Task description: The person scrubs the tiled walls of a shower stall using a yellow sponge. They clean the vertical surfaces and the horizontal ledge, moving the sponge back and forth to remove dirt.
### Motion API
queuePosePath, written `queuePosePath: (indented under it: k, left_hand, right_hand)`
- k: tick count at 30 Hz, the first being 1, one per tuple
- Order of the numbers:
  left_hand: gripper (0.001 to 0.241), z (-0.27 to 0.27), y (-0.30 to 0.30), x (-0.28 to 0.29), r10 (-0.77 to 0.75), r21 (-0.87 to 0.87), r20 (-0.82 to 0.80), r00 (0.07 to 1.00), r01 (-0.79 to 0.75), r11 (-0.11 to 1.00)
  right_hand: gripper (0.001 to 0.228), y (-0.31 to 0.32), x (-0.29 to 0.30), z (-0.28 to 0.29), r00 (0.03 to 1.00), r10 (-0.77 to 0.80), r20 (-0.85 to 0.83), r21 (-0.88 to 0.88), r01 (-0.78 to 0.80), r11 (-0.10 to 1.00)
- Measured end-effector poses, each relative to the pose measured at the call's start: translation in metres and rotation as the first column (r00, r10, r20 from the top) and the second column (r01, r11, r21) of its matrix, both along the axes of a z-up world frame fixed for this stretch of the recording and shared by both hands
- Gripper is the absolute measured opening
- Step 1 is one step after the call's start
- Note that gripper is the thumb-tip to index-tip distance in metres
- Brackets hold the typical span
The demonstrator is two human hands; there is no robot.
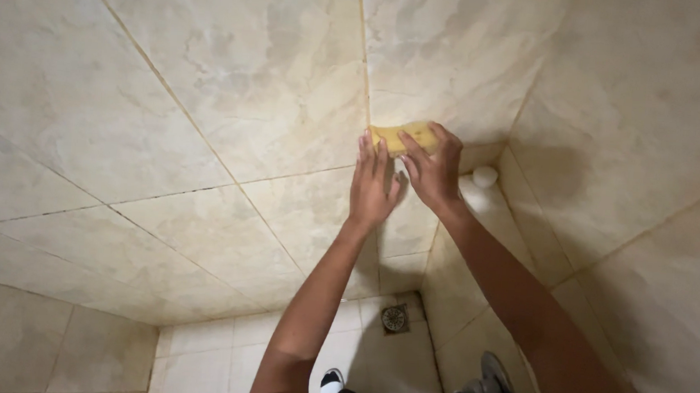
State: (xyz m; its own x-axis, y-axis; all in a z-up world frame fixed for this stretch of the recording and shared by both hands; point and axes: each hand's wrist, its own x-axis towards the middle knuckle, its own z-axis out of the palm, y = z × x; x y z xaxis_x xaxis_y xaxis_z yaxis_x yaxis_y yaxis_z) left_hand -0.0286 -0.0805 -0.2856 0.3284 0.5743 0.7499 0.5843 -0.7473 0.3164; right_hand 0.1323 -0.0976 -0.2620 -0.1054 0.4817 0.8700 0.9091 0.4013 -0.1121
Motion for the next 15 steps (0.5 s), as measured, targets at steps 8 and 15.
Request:
queuePosePath:
  k: [8, 15]
  left_hand:
    - [0.079, 0.053, -0.002, 0.019, -0.129, -0.028, 0.119, 0.984, 0.133, 0.991]
    - [0.075, 0.107, 0.003, 0.043, -0.128, 0.148, 0.196, 0.972, 0.100, 0.984]
  right_hand:
    - [0.049, 0.011, 0.021, 0.036, 0.980, -0.016, -0.197, -0.043, 0.007, 0.999]
    - [0.057, 0.003, 0.034, 0.103, 0.983, 0.052, -0.175, 0.136, -0.028, 0.990]
